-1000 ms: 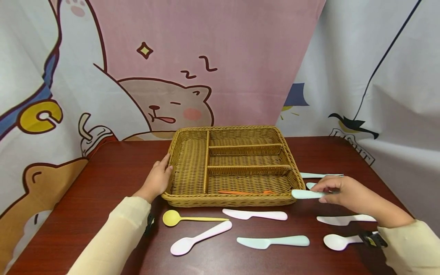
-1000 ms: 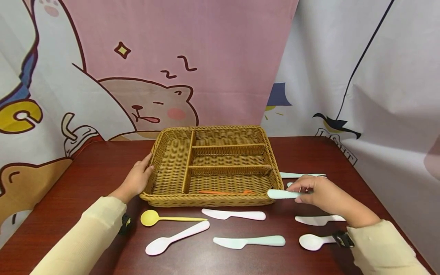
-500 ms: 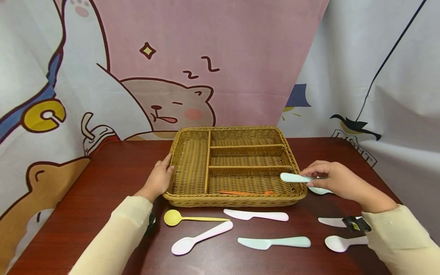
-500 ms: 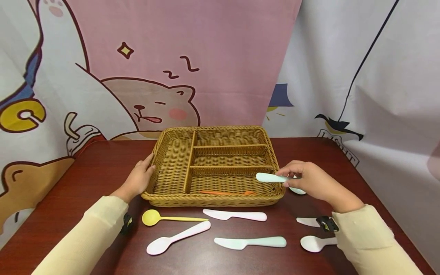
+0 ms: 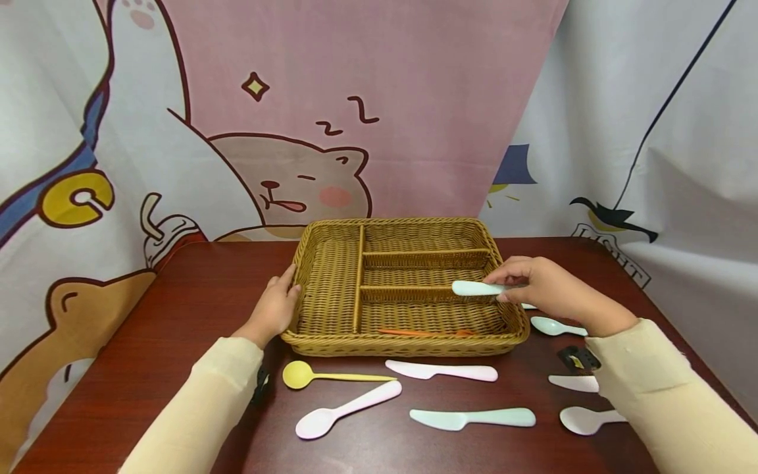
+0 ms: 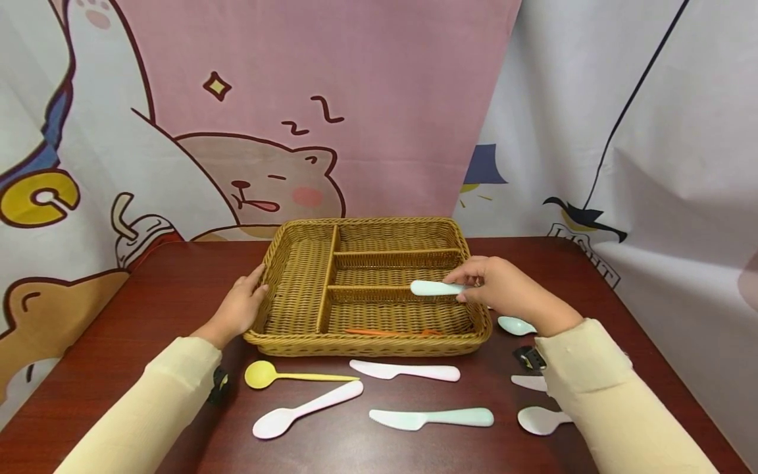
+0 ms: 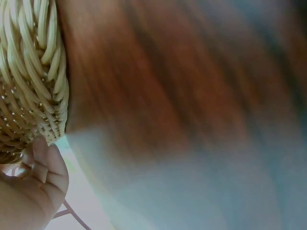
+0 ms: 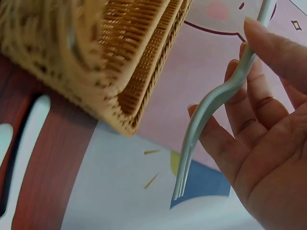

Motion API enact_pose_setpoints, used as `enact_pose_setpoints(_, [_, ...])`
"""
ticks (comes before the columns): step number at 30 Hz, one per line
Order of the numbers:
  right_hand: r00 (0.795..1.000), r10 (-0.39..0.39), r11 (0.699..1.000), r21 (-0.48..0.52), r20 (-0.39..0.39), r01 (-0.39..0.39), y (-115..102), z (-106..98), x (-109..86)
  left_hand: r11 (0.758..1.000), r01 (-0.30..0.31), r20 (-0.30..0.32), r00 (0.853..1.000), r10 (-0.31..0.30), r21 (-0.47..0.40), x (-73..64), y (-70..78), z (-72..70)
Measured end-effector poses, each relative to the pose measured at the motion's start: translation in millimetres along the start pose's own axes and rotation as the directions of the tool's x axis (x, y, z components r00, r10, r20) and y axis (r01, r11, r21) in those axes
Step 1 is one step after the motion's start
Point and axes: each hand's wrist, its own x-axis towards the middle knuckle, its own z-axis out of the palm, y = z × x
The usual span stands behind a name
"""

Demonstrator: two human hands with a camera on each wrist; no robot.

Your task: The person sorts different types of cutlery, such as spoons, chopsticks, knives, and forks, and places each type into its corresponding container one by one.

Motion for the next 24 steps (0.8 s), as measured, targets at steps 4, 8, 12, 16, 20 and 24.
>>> enact_pose_setpoints(4, [1.000,-0.001,1.000,-0.025,0.029,0.002,-8,2,13.5,1.000,0.001,0.001,1.000,-0.001,-0.003,0.0,-0.5,0.0])
enact_pose_setpoints(8, [0.999,-0.008,0.999,-0.050,0.053,0.010,-17,4,27.2,1.000,0.001,0.004,1.000,-0.001,-0.007,0.1,-0.9,-0.2])
enact_pose_setpoints(12, [0.996,-0.029,0.999,-0.040,0.085,0.032,-23,7,39.4,1.000,0.000,0.004,1.000,0.000,-0.007,0.2,-0.9,-0.3])
enact_pose_setpoints(16, [0.992,-0.049,0.998,-0.043,0.119,0.054,-28,12,49.2,1.000,-0.003,-0.004,1.000,0.003,-0.007,0.5,-1.2,0.1])
enact_pose_setpoints(20, [0.988,-0.065,0.996,-0.056,0.142,0.073,-31,18,59.2,1.000,-0.004,-0.012,1.000,0.004,-0.010,0.9,-1.4,0.8])
enact_pose_setpoints(24, [0.984,-0.088,0.994,-0.048,0.154,0.097,-33,24,68.6,1.000,-0.002,-0.011,1.000,0.002,-0.016,0.7,-0.6,0.6])
